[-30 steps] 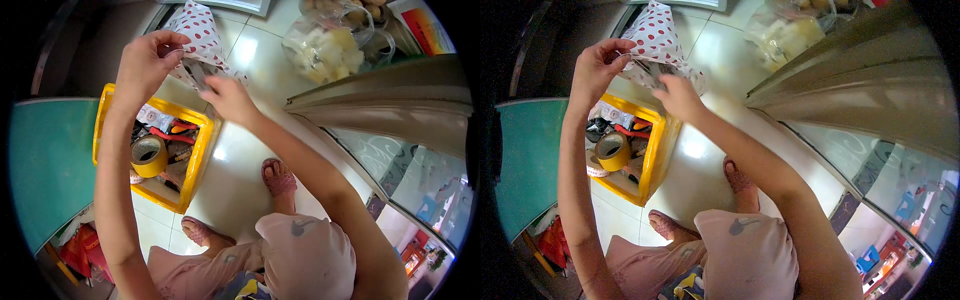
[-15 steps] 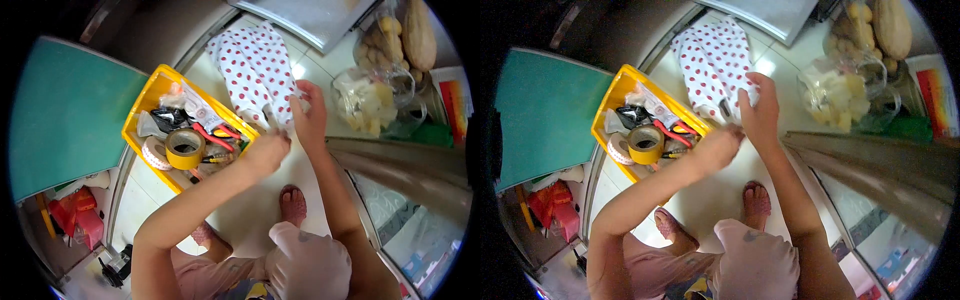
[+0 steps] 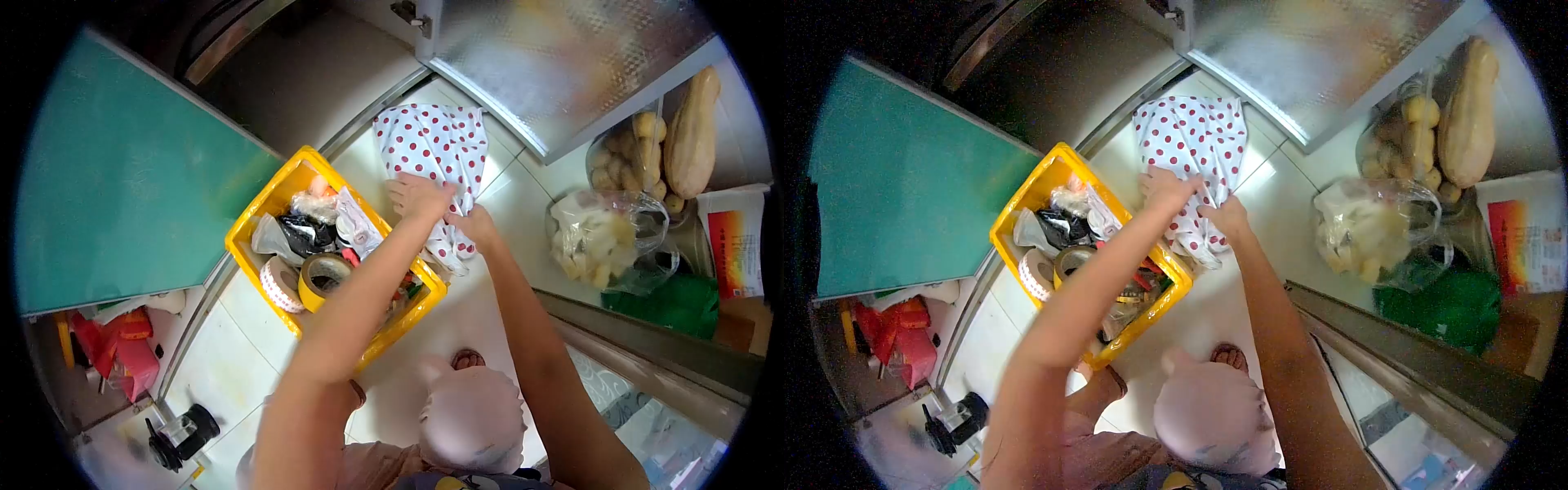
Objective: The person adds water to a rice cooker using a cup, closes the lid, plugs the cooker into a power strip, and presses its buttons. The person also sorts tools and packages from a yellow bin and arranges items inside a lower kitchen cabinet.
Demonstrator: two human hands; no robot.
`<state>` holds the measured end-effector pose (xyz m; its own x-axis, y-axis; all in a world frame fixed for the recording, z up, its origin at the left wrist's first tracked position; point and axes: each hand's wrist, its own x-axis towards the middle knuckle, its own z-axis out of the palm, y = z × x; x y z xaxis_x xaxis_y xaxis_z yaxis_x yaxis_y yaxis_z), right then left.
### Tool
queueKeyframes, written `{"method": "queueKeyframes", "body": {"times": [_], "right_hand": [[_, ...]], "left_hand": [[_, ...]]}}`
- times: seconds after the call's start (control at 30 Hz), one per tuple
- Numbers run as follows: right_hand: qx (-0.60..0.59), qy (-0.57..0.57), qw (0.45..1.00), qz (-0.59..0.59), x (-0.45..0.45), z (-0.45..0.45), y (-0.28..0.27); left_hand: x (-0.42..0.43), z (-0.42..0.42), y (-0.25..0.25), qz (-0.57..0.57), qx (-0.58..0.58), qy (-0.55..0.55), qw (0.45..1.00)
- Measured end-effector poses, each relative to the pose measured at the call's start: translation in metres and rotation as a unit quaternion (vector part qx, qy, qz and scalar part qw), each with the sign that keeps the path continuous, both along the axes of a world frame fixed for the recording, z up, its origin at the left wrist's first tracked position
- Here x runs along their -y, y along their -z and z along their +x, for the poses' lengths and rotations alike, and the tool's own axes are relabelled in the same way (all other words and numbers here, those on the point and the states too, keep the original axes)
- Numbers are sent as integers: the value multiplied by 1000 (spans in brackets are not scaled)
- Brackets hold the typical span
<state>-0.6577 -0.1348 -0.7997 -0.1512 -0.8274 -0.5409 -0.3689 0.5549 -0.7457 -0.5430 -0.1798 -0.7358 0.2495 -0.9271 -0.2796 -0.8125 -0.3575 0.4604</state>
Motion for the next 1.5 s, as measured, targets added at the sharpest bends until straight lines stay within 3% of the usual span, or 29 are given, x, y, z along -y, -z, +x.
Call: {"method": "queueKeyframes", "body": {"times": [0.03, 0.07, 0.13, 0.23, 0.3, 0.33, 0.37, 0.4, 0.43, 0.5, 0.6, 0.67, 0.7, 0.77, 0.8, 0.9, 0.93, 0.97, 1.03, 1.1, 1.17, 1.2, 1.27, 1.3, 1.37, 1.4, 1.5], "right_hand": [[79, -19, 997, 12, -4, -4, -2], [27, 12, 999, 16, -4, -4, 20], [-56, -43, 997, 7, -3, -4, -14], [-186, -110, 976, 42, 1, 1, -86], [-248, -144, 954, 84, 6, 1, -113], [-378, -180, 908, -35, 3, -4, -109], [-400, -216, 890, -46, 4, -13, -108], [-420, -251, 870, -54, 6, -17, -114], [-439, -287, 849, -60, 5, -15, -126], [-421, -326, 846, -17, -1, 6, -163], [-376, -330, 865, 42, -18, 26, -188], [-292, -249, 923, 27, -16, 12, -188], [-242, -216, 946, 16, -12, 4, -184], [-219, -4, 975, 47, -1, -13, -175], [-246, -2, 969, -12, 1, -20, -167], [-92, 27, 989, 114, 13, -14, -176], [1, -39, 995, 96, 17, -29, -156], [90, 2, 990, 105, 18, -33, -141], [263, 81, 953, 125, 16, -31, -127], [293, 145, 932, 154, 4, -21, -132], [358, 172, 905, 155, 8, -10, -90], [364, 289, 876, 127, 12, -4, -81], [377, 182, 897, 141, 24, 5, -115], [382, 127, 904, 143, 28, 10, -127], [373, 90, 915, 122, 30, 16, -126], [357, 60, 921, 143, 30, 10, -129], [271, -2, 944, 189, 34, 6, -141]], "left_hand": [[9, -3, 19, 69, 5, -64, 996], [20, 7, 33, 164, -66, -73, 982], [10, -1, 31, 218, -231, -227, 921], [10, -24, 36, 287, -256, -226, 895], [8, -36, 16, 259, -474, -278, 794], [10, -44, 9, 250, -555, -281, 742], [11, -50, 3, 243, -630, -283, 681], [4, -47, -24, 220, -628, -289, 689], [6, -50, -11, 227, -603, -288, 708], [12, -49, 14, 244, -554, -283, 744], [3, -31, 24, 256, -607, -296, 692], [13, -38, 63, 276, -595, -287, 698], [17, -36, 47, 274, -598, -288, 696], [23, -19, 3, 268, -597, -299, 695], [28, -15, 1, 284, -610, -280, 685], [44, -1, 4, 329, -648, -219, 651], [44, 10, 2, 342, -664, -197, 635], [45, 19, 0, 355, -679, -174, 618], [51, 37, 4, 369, -668, -151, 629], [43, 43, -3, 369, -662, -143, 637], [36, 48, -25, 338, -663, -148, 652], [31, 46, -27, 324, -635, -139, 687], [9, 33, -47, 246, -618, -171, 727], [-8, 20, -11, 172, -613, -182, 749], [-22, 5, 13, 50, -545, -109, 830], [-22, 5, -5, 9, -472, -32, 881], [-30, 17, -39, 10, -360, 77, 930]]}}
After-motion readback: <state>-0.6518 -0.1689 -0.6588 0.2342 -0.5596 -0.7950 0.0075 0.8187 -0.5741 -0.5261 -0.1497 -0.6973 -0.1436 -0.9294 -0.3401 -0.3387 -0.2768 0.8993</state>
